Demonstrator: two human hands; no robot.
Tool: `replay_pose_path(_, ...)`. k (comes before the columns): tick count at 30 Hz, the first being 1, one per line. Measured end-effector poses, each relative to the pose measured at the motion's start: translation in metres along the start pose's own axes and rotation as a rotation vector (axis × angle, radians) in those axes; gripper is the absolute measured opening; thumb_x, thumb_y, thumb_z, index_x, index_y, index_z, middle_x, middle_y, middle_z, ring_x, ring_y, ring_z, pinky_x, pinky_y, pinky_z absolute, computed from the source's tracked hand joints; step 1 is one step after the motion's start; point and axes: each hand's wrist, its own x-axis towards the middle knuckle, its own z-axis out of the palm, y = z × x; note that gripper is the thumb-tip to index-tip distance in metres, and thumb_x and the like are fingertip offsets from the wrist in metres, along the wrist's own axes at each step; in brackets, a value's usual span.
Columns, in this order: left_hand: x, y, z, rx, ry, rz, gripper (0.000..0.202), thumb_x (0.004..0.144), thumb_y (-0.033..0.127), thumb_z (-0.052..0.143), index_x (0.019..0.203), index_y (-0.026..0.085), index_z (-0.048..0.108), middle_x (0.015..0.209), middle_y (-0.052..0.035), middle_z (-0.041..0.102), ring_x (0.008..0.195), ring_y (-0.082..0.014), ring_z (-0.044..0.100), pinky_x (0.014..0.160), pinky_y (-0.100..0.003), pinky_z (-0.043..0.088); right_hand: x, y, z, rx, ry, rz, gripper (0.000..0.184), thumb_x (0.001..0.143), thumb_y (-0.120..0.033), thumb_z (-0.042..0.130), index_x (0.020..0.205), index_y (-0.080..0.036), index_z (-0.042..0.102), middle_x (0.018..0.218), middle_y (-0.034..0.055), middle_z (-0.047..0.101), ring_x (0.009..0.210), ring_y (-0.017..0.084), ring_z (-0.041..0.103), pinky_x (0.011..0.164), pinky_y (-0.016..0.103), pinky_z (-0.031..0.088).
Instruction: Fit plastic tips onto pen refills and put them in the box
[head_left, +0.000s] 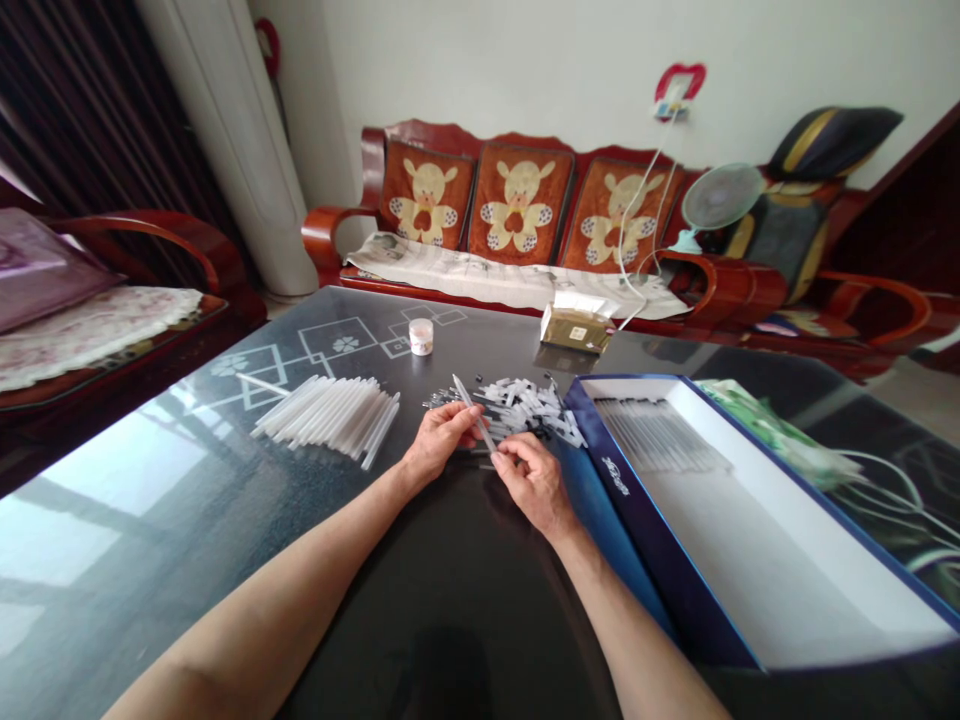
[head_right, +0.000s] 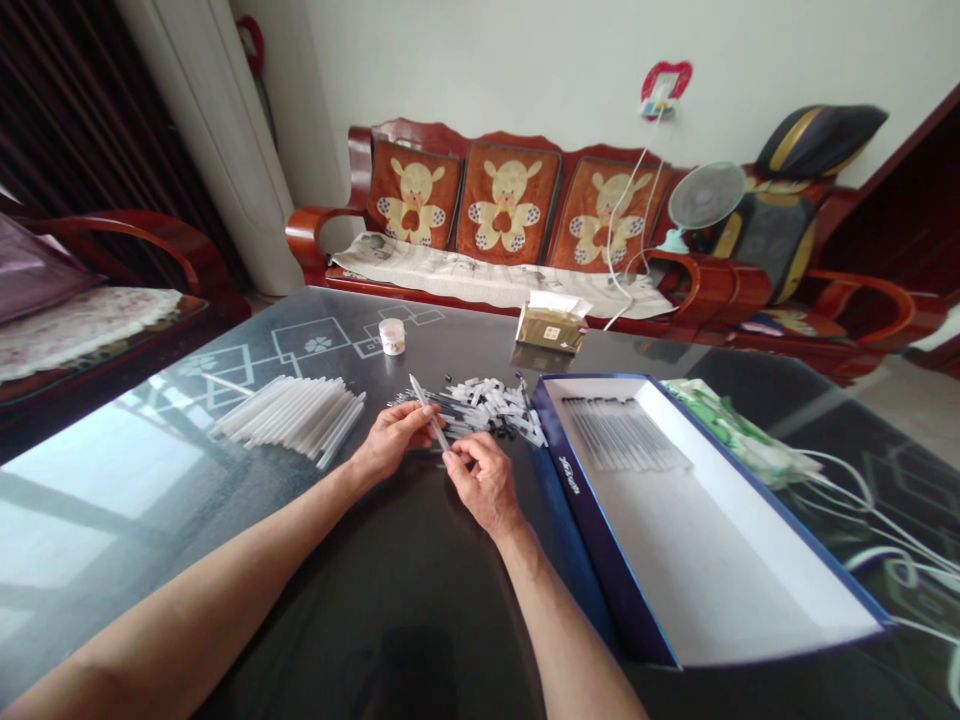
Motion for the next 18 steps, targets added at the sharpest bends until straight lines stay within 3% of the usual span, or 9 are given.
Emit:
replay_pose_path(2, 0.0, 0.003, 0.001, -0.094, 0.003, -0.065, 0.04, 0.068, 0.048, 0.074, 0.084, 0.013, 0.066, 0.076, -0.0035, 0.068, 0.056, -0.0087, 0.059, 0.05, -0.019, 0.048, 0.0, 0.0, 0.0, 0.006, -0.034, -0.021, 0.019, 0.086, -0.035, 0.055, 0.085, -0.019, 0.067, 0.089, 0.0058, 0.064, 0.067, 0.013, 0.059, 0.051, 0.022, 0.045)
replay_pose_path(4, 0.001, 0.007, 0.0, -0.151, 0.015, -0.1, 0.04, 0.066, 0.043, 0.074, 0.092, 0.013, 0.064, 0.073, -0.0016, 0.067, 0.052, -0.0081, 0.056, 0.046, -0.019, 0.045, 0.0, 0.005, -0.001, 0.013, 0.014, -0.019, 0.021, 0.089, -0.034, 0.051, 0.09, -0.019, 0.067, 0.091, 0.0066, 0.065, 0.074, 0.015, 0.062, 0.057, 0.023, 0.049)
replay_pose_path(8, 0.005, 0.012, -0.005, -0.166, 0.062, -0.099, 0.049, 0.066, 0.031, 0.067, 0.111, 0.014, 0.056, 0.065, 0.0024, 0.064, 0.046, -0.0077, 0.05, 0.04, -0.017, 0.037, 0.005, 0.028, -0.012, -0.138, 0.316, 0.002, 0.022, 0.089, -0.03, 0.048, 0.093, -0.018, 0.066, 0.092, 0.0082, 0.068, 0.084, 0.019, 0.064, 0.073, 0.029, 0.053)
replay_pose_path(11, 0.007, 0.015, -0.009, -0.134, 0.056, -0.087, 0.049, 0.066, 0.027, 0.058, 0.113, 0.013, 0.054, 0.054, 0.006, 0.056, 0.041, -0.0077, 0.044, 0.038, -0.018, 0.031, 0.008, 0.049, -0.026, -0.327, 0.439, -0.017, 0.023, 0.085, -0.022, 0.046, 0.092, -0.017, 0.067, 0.092, 0.0097, 0.069, 0.086, 0.02, 0.065, 0.081, 0.033, 0.052)
replay_pose_path(14, 0.005, 0.018, -0.008, -0.042, 0.022, -0.049, 0.047, 0.068, 0.025, 0.052, 0.113, 0.012, 0.055, 0.049, 0.0068, 0.05, 0.039, -0.0079, 0.041, 0.038, -0.018, 0.029, 0.01, 0.062, -0.034, -0.4, 0.424, -0.013, 0.026, 0.083, -0.018, 0.044, 0.095, -0.018, 0.067, 0.093, 0.0089, 0.071, 0.087, 0.02, 0.067, 0.083, 0.033, 0.053)
replay_pose_path(18, 0.001, 0.021, -0.005, 0.117, 0.011, -0.02, 0.038, 0.072, 0.027, 0.048, 0.105, 0.012, 0.059, 0.05, 0.0054, 0.051, 0.041, -0.0077, 0.042, 0.04, -0.018, 0.03, 0.009, 0.06, -0.033, -0.425, 0.334, -0.054, 0.029, 0.084, -0.017, 0.043, 0.1, -0.018, 0.067, 0.101, 0.0087, 0.072, 0.095, 0.021, 0.066, 0.087, 0.034, 0.052)
